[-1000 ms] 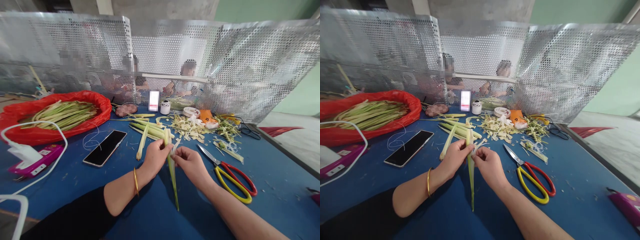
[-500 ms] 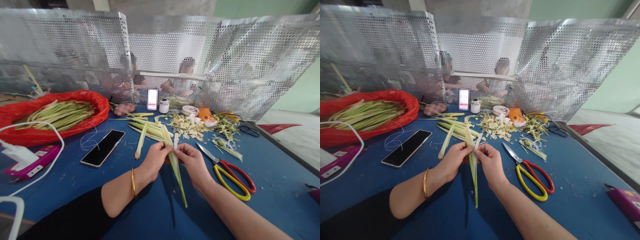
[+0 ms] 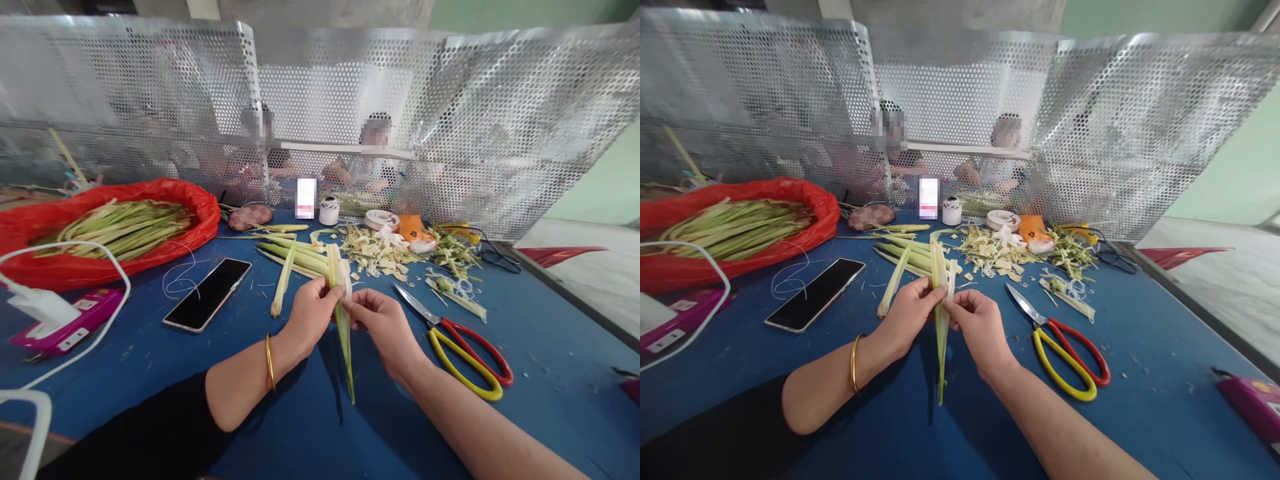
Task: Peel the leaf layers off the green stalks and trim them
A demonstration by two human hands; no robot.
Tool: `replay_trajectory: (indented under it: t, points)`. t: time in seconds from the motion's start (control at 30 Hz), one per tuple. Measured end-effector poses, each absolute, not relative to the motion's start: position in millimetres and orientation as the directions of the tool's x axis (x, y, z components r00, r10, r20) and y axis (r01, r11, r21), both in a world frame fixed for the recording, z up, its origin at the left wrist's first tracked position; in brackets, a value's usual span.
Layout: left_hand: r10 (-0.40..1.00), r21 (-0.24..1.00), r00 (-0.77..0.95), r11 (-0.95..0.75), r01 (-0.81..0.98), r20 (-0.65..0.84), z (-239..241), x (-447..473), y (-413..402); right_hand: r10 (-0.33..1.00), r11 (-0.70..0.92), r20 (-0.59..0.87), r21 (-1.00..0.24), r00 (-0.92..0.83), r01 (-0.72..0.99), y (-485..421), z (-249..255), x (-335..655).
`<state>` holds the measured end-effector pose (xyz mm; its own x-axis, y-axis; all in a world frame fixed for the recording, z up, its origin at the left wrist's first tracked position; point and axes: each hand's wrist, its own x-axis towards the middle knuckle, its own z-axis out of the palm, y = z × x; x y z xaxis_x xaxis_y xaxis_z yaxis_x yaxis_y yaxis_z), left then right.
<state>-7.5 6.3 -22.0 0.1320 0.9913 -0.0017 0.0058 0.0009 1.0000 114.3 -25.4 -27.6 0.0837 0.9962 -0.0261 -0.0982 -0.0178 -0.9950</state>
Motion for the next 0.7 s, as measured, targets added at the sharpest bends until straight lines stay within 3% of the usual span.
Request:
replay_trajectory:
  t: [0.2, 0.4, 0.7]
  points:
    - [0.988, 0.998, 0.146, 0.055, -0.037, -0.049, -23.8, -6.7, 7.0, 0.996, 0.049, 0.041, -0.994, 0.085, -0.096, -25.8, -27.1, 114.1]
    - [0.996, 1.000, 0.090, -0.007, 0.019, 0.005, -23.7, -8.9, 9.2, 0.997, -0.071, -0.073, -0.995, 0.033, -0.067, -26.2, -28.4, 113.5]
    - [0.968, 0.993, 0.224, 0.122, -0.009, -0.117, -15.2, -5.7, 0.6, 0.989, -0.042, -0.058, -0.991, 0.134, -0.123, -23.6, -29.6, 116.2]
